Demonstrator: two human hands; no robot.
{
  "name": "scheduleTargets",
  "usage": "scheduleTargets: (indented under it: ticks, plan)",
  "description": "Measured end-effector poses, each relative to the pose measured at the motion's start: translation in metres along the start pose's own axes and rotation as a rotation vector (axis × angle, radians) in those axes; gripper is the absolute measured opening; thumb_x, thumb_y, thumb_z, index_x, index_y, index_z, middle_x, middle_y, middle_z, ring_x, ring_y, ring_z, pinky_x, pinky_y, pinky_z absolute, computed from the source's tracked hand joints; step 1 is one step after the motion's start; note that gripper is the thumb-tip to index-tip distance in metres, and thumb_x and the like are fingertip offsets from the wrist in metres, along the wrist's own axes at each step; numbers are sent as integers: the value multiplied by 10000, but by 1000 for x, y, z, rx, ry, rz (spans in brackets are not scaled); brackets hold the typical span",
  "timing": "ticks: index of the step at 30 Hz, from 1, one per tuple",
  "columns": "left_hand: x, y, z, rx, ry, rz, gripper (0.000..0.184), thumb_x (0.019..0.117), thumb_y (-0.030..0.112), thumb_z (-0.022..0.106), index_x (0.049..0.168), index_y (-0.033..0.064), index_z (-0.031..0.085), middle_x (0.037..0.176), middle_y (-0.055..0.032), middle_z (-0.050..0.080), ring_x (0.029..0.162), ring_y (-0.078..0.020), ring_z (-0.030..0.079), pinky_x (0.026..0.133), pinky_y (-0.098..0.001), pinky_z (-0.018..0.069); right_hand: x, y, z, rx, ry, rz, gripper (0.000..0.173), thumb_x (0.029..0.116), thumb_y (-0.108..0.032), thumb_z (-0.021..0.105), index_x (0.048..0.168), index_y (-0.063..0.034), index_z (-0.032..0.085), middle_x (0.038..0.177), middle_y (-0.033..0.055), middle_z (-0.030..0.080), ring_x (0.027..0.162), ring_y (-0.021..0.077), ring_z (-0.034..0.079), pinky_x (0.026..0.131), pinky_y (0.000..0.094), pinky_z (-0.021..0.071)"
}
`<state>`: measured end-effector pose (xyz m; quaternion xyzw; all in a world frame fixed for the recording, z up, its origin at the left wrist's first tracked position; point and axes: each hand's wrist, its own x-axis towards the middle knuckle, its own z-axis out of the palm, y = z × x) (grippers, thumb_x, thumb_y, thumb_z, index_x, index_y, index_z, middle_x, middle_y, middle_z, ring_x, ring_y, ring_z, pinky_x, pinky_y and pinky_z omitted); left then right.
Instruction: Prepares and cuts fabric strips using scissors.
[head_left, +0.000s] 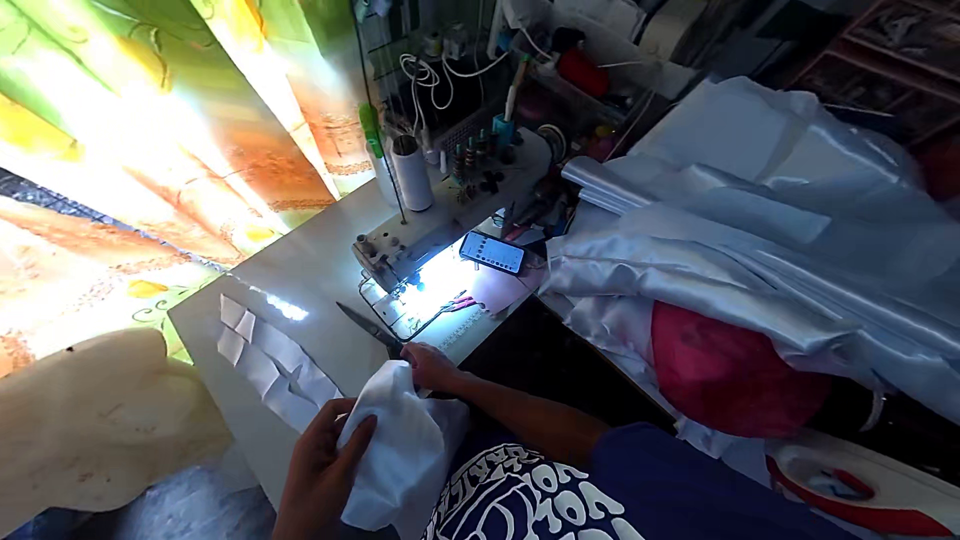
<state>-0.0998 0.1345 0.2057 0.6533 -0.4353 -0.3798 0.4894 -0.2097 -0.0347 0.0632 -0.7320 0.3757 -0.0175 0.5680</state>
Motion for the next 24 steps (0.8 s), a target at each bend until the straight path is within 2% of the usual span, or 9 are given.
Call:
scheduleTargets:
  ticks: [3, 7, 10, 12, 14, 15, 17, 21, 24]
  plan:
    - [15, 8, 17, -48, -134, 53, 186, 927, 19, 579, 1096, 95, 594, 809, 129, 719, 688, 45, 678, 624, -140, 568, -58, -8, -42, 384, -76, -152, 420, 1053, -62, 449, 1445, 90, 445, 1309, 253, 585, 1112, 230, 602, 950, 369, 497]
    - [38, 16, 48, -234, -387, 199, 142, 980, 126, 613, 1111, 181, 628, 935, 138, 729, 823, 44, 684, 735, -143, 573, -156, -13, -86, 740, -22, -157, 229, 1025, -38, 477, 1245, -45, 541, 1045, -71, 656, 958, -44, 617, 868, 187, 526]
    - [52, 35, 76, -298, -404, 234, 131, 996, 121, 598, 1121, 158, 599, 927, 131, 730, 827, 21, 700, 741, -166, 590, -188, -12, -107, 721, 37, -244, 288, 1003, -35, 546, 1287, -6, 507, 1080, -58, 652, 986, -48, 616, 897, 171, 518]
    - [61, 50, 95, -324, -378, 228, 140, 994, 86, 576, 1120, 145, 588, 900, 134, 738, 797, 12, 712, 712, -178, 604, -210, -14, -118, 465, 95, -417, 438, 898, -60, 716, 1281, 75, 552, 1160, -11, 682, 1076, -69, 607, 963, 142, 489]
    - [69, 59, 112, -344, -378, 242, 151, 994, 78, 576, 1135, 131, 583, 892, 129, 740, 787, 2, 717, 709, -192, 613, -231, -18, -127, 148, 230, -531, 473, 846, -197, 803, 1180, 94, 639, 1102, 60, 718, 1051, -19, 639, 947, 170, 505]
    - [72, 64, 119, -349, -386, 247, 163, 991, 74, 582, 1146, 127, 583, 897, 125, 746, 794, -3, 721, 720, -199, 615, -244, -24, -133, 10, 347, -494, 361, 847, -211, 795, 1047, 70, 685, 958, 78, 730, 914, 29, 672, 837, 208, 538]
    - [79, 73, 129, -344, -431, 290, 189, 994, 91, 603, 1176, 127, 569, 965, 107, 758, 866, -21, 729, 787, -218, 615, -276, -34, -159, -172, 558, -312, 195, 834, -75, 757, 924, 86, 694, 837, 153, 707, 780, 169, 687, 739, 341, 563]
    - [67, 98, 119, -390, -667, 595, 358, 1009, 436, 610, 1296, 224, 638, 1297, 47, 694, 1179, -117, 660, 1004, -302, 544, -333, -15, -244, -378, 1001, 80, 320, 897, 27, 676, 1183, 148, 598, 1085, 297, 667, 1010, 355, 666, 913, 517, 531]
    - [21, 139, 105, -574, -1007, 705, 503, 997, 632, 474, 1250, 247, 676, 1386, 78, 636, 1326, -107, 553, 1110, -303, 453, -347, 20, -334, -415, 1125, 458, 512, 935, -162, 735, 1290, 165, 562, 1278, 439, 546, 1244, 608, 491, 1017, 774, 325]
